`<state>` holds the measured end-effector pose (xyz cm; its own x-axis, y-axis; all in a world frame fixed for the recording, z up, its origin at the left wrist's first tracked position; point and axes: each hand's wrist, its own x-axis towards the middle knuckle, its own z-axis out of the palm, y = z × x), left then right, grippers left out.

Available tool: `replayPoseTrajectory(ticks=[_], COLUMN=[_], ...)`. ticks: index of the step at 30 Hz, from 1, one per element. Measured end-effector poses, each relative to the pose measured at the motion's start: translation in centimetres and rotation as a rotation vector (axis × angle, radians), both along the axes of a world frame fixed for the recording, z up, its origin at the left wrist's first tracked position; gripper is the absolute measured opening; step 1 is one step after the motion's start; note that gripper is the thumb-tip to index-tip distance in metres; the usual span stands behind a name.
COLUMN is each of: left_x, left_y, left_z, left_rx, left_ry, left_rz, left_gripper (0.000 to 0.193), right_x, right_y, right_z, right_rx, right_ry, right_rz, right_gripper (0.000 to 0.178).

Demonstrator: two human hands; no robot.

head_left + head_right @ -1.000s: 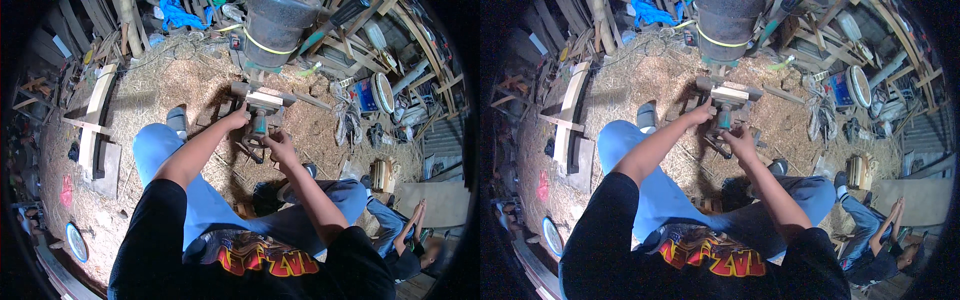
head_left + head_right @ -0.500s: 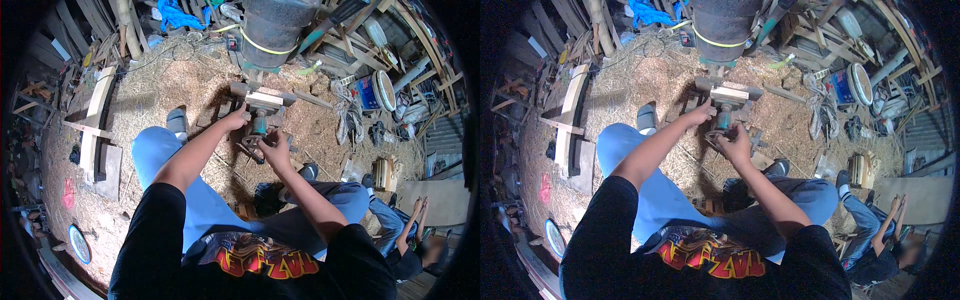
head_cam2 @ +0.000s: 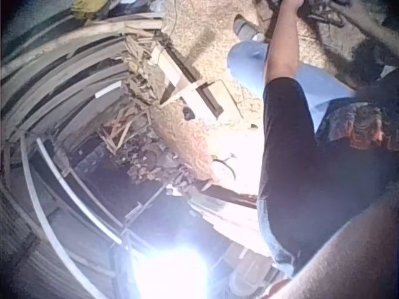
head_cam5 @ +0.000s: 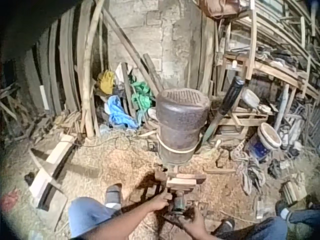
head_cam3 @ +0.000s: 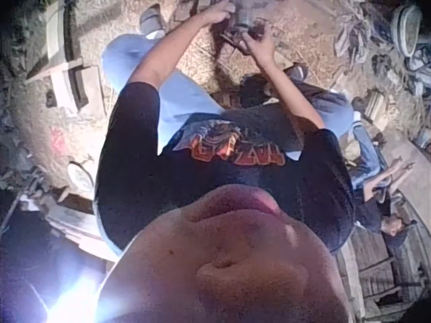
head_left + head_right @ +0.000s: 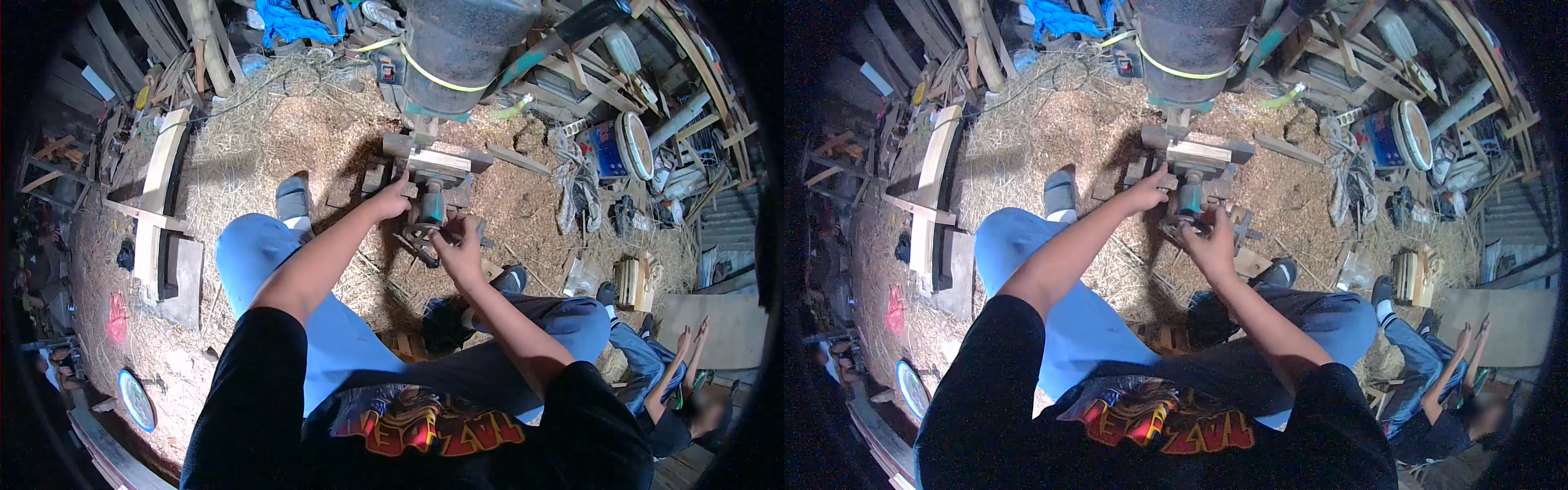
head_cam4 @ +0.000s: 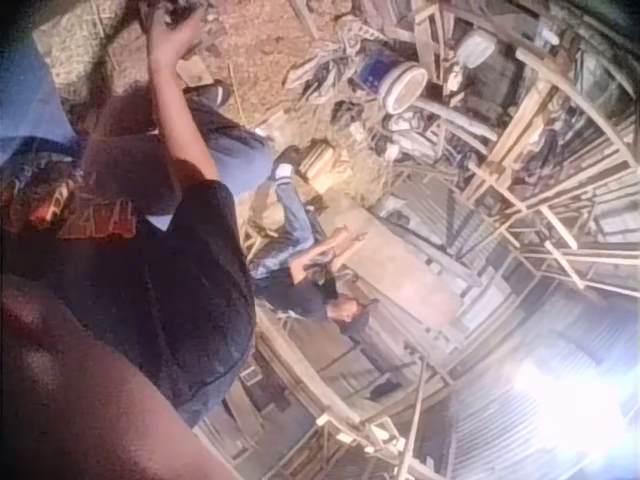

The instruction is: The person marks a line on a piece of wood using a pen and then places the wood into a stationary machining tool, rotating a hand wheel to adjust the tool's position.

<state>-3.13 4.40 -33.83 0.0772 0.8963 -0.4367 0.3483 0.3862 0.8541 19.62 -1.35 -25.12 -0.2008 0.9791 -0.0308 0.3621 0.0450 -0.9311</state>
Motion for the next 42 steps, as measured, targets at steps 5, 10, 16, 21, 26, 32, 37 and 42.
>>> replayPoseTrajectory(ticks=[5,10,16,21,26,32,37,42], left_x=[1.3,1.3,1.4,2.2,1.1,0.7,2.6,3.7], left_y=[-0.9,-2.9,-7.8,-9.2,-8.5,-8.7,-7.8,-7.1], left_z=[2.5,0.8,-0.2,4.5,5.0,4.6,7.3,6.8], left_rx=[0.008,0.046,0.115,0.335,0.487,0.283,0.434,0.393], left_ry=[0.030,0.148,0.116,0.360,0.515,0.719,0.630,0.738], left_rz=[-0.009,0.012,-0.018,-0.194,-0.287,-0.421,-0.317,-0.405], left_gripper=[0.101,0.087,0.036,0.035,0.028,0.026,0.027,0.032], right_x=[1.2,1.0,0.4,3.6,4.4,3.0,3.9,4.9], right_y=[1.4,2.1,1.7,3.1,3.1,2.5,2.8,2.6], right_z=[-5.9,-6.8,-1.1,-4.9,-10.1,-3.8,-3.2,-8.3], right_rx=[-0.037,-0.166,0.034,0.076,-0.168,0.111,0.080,-0.071], right_ry=[-0.286,-0.314,-0.473,-0.473,-0.384,-0.625,-0.494,-0.332], right_rz=[0.012,0.065,0.164,0.190,0.298,0.229,0.225,0.310], right_gripper=[0.047,0.052,0.056,0.053,0.035,0.025,0.031,0.030])
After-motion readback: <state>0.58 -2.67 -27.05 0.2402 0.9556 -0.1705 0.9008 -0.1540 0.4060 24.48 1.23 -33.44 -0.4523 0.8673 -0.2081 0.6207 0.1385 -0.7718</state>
